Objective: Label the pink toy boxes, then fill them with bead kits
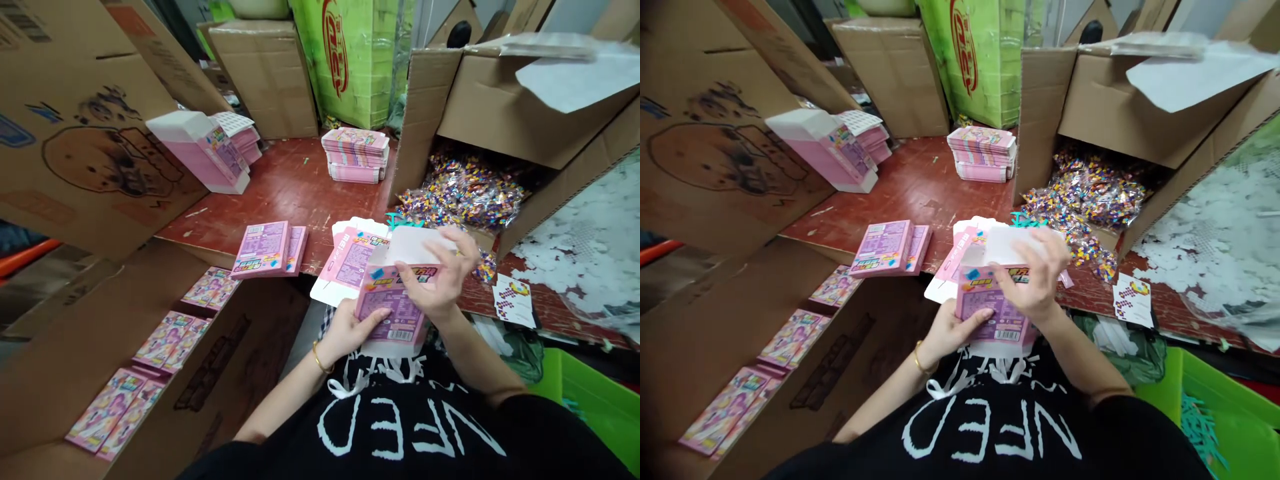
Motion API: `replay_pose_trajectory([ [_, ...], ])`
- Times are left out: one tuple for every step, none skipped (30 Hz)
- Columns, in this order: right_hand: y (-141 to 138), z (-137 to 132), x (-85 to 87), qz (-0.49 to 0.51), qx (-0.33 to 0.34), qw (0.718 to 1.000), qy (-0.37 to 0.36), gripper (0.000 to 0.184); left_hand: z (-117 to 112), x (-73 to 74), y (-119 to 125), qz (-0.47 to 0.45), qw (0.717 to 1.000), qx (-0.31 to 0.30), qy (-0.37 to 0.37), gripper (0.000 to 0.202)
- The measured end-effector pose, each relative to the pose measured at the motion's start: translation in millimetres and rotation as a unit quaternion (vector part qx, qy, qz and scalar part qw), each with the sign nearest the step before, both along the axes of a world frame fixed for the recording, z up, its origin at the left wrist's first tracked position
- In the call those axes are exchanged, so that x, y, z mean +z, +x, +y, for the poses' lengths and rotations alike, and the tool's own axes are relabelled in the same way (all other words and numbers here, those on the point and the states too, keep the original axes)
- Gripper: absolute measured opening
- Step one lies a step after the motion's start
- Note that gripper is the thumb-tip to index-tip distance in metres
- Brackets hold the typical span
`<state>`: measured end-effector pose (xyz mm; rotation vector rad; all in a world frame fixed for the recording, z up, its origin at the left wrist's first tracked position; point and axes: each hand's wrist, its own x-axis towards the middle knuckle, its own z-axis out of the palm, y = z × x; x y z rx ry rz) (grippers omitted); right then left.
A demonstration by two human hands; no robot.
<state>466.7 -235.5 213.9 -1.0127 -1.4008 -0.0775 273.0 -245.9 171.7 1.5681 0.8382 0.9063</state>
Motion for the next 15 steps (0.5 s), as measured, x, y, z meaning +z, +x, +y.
replay_pose_trajectory([
  [5,-2,-13.1,0.007,-0.052,0.999,-0.012,0.052,-1,-10.4,2,-0.023,0.999,0.008,-0.032,0.029],
  [11,-3,-26.7,0.017,-0.072,0.996,-0.044,0.059,-1,-19.8,4,-0.037,0.998,0.014,-0.059,0.030],
  [16,-4,-40.2,0.038,-0.063,0.994,-0.085,0.061,-1,-27.3,6,-0.040,0.996,0.010,-0.082,0.032],
  [21,-3,-52.9,0.068,-0.033,0.989,-0.127,0.059,0,-32.4,7,-0.038,0.994,0.001,-0.098,0.034],
  [25,-3,-64.4,0.104,0.009,0.980,-0.169,0.054,1,-35.0,9,-0.035,0.994,-0.005,-0.102,0.037],
  [28,-3,-74.2,0.141,0.055,0.967,-0.206,0.048,3,-35.4,10,-0.032,0.995,0.001,-0.090,0.042],
  [29,-3,-82.2,0.172,0.096,0.951,-0.238,0.040,7,-34.1,13,-0.032,0.997,0.025,-0.064,0.047],
  [30,-3,-88.4,0.194,0.130,0.936,-0.263,0.034,11,-31.9,15,-0.032,0.997,0.063,-0.027,0.053],
  [30,-4,-93.0,0.207,0.154,0.925,-0.280,0.031,17,-29.6,18,-0.029,0.994,0.102,0.010,0.056],
  [30,-4,-96.4,0.208,0.168,0.918,-0.292,0.034,22,-27.9,21,-0.021,0.990,0.132,0.038,0.053],
  [29,-5,-99.0,0.199,0.169,0.919,-0.296,0.041,27,-27.4,24,-0.008,0.988,0.145,0.050,0.043],
  [28,-6,-101.2,0.181,0.157,0.926,-0.291,0.045,31,-28.3,26,0.005,0.989,0.142,0.048,0.033],
  [27,-8,-103.4,0.159,0.139,0.936,-0.280,0.046,34,-30.6,28,0.015,0.991,0.130,0.036,0.030],
  [25,-10,-105.5,0.142,0.119,0.947,-0.263,0.042,36,-34.2,30,0.020,0.992,0.121,0.024,0.033],
  [22,-13,-107.4,0.137,0.100,0.956,-0.240,0.033,35,-38.3,31,0.015,0.992,0.124,0.019,0.035],
])
